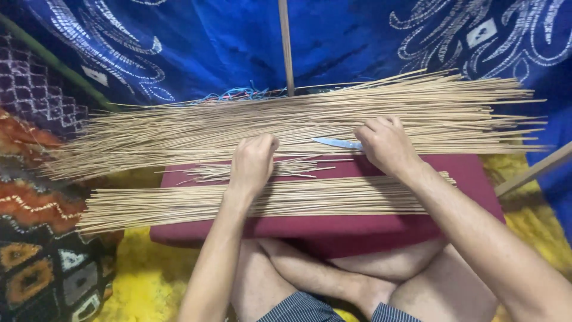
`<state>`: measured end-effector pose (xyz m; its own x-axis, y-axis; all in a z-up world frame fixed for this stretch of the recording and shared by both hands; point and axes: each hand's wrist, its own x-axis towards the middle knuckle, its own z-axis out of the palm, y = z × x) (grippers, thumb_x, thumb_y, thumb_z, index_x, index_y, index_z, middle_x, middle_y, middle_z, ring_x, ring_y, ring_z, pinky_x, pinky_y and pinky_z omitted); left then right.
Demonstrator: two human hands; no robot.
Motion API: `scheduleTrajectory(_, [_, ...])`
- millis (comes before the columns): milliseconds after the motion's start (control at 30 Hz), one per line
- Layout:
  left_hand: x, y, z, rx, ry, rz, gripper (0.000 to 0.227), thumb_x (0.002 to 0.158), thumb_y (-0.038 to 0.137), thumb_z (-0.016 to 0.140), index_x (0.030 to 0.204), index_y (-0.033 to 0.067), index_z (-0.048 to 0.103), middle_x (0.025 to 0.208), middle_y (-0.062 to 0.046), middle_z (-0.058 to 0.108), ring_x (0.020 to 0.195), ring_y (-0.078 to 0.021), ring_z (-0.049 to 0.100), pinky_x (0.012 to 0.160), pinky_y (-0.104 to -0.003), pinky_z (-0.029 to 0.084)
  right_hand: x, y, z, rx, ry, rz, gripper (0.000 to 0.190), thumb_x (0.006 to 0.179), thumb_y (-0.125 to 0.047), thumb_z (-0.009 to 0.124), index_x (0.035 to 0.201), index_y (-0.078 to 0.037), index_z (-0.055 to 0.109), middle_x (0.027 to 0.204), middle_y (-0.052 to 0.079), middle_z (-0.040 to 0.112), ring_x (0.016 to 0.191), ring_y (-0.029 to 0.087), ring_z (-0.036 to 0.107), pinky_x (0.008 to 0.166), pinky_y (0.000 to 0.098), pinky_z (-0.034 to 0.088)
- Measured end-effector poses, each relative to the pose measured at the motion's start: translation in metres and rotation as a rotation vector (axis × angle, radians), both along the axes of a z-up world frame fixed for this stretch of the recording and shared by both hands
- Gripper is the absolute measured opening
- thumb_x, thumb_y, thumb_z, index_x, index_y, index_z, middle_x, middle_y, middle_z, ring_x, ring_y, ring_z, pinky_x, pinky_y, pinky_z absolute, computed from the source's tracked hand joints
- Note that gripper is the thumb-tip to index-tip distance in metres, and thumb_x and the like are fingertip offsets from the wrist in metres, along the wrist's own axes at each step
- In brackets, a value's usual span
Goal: Cutting long wooden sticks to a uniform length using scissors and a reference bundle as a guide.
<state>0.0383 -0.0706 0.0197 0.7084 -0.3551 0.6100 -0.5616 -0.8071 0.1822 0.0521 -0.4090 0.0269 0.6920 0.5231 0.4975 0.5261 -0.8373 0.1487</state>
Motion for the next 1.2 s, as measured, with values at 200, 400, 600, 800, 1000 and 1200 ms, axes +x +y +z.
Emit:
scheduleTrajectory(200, [-0.042, -0.040, 0.008, 0.008, 0.000, -0.014, 0.012, 0.100, 0.016, 0.063, 0.111, 0.0230, 0.064, 0.087, 0.004, 0.068, 0.089, -0.0201, 0.072, 0.076, -0.035, 0.051, -0.038, -0.008, 0.000, 0.025, 0.013, -0.014, 0.004, 0.090, -0.021, 0.067, 0.088, -0.021, 0.064, 0.087, -0.003, 0.062, 0.095, 0.020, 0.067, 0.096, 0.0429, 0.049])
scheduleTrajectory(400, [-0.062, -0.102, 0.005, -0.002, -0.126, -0.109, 0.020, 0.091, 0.009, 0.066, 0.106, 0.0222, 0.068, 0.084, 0.006, 0.064, 0.087, -0.0177, 0.070, 0.075, -0.033, 0.049, -0.072, 0.019, -0.003, 0.074, -0.023, 0.055, 0.013, 0.088, -0.018, 0.067, 0.101, -0.019, 0.066, 0.089, -0.002, 0.061, 0.095, 0.020, 0.067, 0.097, 0.0426, 0.047])
scheduleTrajectory(600, [-0.075, -0.062, 0.014, 0.038, -0.131, -0.101, 0.018, 0.090, 0.007, 0.068, 0.101, 0.0218, 0.070, 0.082, 0.004, 0.065, 0.087, -0.0197, 0.070, 0.078, -0.035, 0.050, -0.083, -0.057, -0.014, 0.038, 0.103, -0.055, 0.019, 0.095, -0.018, 0.064, 0.114, -0.017, 0.069, 0.097, 0.003, 0.067, 0.101, 0.024, 0.069, 0.095, 0.0456, 0.051])
scheduleTrajectory(800, [-0.084, -0.039, -0.001, 0.006, -0.082, -0.080, 0.014, 0.098, 0.010, 0.066, 0.107, 0.0201, 0.069, 0.087, 0.002, 0.066, 0.092, -0.0210, 0.071, 0.085, -0.036, 0.050, -0.103, -0.090, -0.013, 0.030, -0.015, -0.141, 0.009, 0.097, -0.023, 0.068, 0.105, -0.020, 0.072, 0.089, -0.001, 0.066, 0.096, 0.020, 0.069, 0.096, 0.0419, 0.049])
scheduleTrajectory(1000, [-0.100, -0.121, 0.019, 0.028, -0.143, -0.181, 0.015, 0.092, 0.013, 0.074, 0.105, 0.0191, 0.070, 0.085, 0.003, 0.065, 0.088, -0.0190, 0.071, 0.081, -0.037, 0.051, -0.120, -0.023, -0.007, 0.066, -0.051, 0.000, 0.010, 0.091, -0.021, 0.069, 0.101, -0.019, 0.070, 0.083, -0.002, 0.061, 0.092, 0.020, 0.067, 0.093, 0.0422, 0.049])
scheduleTrajectory(1200, [-0.101, -0.135, 0.015, 0.041, -0.146, -0.129, 0.008, 0.092, 0.015, 0.072, 0.097, 0.0208, 0.070, 0.076, 0.004, 0.060, 0.074, -0.0185, 0.069, 0.066, -0.032, 0.051, -0.127, -0.047, 0.003, 0.097, 0.031, -0.012, 0.014, 0.094, -0.019, 0.066, 0.107, -0.017, 0.069, 0.088, 0.001, 0.062, 0.092, 0.022, 0.067, 0.092, 0.0415, 0.050])
